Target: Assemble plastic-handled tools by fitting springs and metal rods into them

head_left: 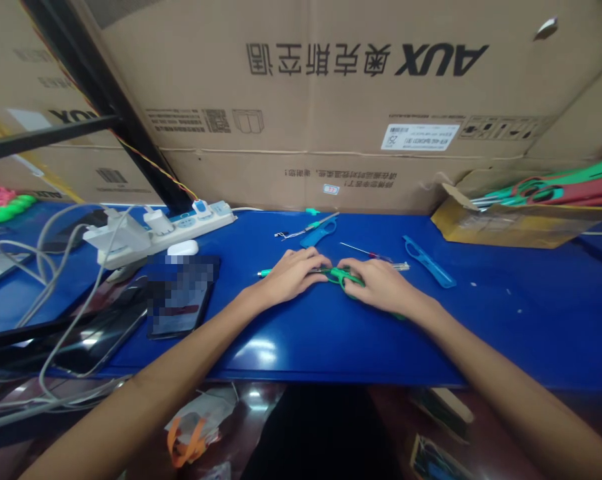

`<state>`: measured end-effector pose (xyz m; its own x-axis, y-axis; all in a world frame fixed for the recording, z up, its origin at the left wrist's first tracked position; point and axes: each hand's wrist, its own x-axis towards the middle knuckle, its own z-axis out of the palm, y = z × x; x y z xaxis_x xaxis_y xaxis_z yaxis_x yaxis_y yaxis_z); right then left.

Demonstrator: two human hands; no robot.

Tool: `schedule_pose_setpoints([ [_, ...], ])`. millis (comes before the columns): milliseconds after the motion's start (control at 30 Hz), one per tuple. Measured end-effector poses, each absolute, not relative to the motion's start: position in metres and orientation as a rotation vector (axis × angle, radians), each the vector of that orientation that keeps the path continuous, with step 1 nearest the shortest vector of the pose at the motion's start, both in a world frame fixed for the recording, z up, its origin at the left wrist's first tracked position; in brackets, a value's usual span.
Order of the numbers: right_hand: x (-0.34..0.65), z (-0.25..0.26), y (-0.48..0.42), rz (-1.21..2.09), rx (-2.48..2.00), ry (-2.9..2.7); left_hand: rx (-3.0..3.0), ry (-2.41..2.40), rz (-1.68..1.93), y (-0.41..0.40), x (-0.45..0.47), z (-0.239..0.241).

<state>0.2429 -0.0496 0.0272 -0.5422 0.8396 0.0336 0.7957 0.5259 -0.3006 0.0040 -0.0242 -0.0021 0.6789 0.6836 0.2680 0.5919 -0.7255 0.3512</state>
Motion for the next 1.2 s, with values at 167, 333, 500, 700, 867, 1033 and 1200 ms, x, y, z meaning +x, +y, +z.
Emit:
schedule_pose_setpoints([
  [167,0.234,0.035,-0.046,0.236,-1.496,-2.676,2.607,1.003,0.569,-0.023,0.005,0.0],
  [333,0.234,0.041,-0.041,0.267,-1.478,-2.772,2.54,0.929,0.63,-0.021,0.008,-0.002],
  [500,0.235,0.05,-0.035,0.378,-1.432,-2.829,2.643,0.932,0.598,-0.023,0.009,0.0],
  [700,0.253,0.072,-0.02,0.876,-1.145,-2.719,2.729,0.928,0.597,-0.025,0.006,0.004],
  [867,0.277,0.066,-0.015,0.713,-1.168,-1.879,2.812,0.948,0.557,-0.024,-0.003,0.009],
  [1033,0.269,0.056,-0.024,0.507,-1.012,-1.494,2.844,0.979,0.575,-0.023,-0.012,0.014],
  [1200,0.25,0.046,-0.039,0.288,-1.234,-2.054,2.787,1.06,0.725,-0.031,-0.011,0.031],
])
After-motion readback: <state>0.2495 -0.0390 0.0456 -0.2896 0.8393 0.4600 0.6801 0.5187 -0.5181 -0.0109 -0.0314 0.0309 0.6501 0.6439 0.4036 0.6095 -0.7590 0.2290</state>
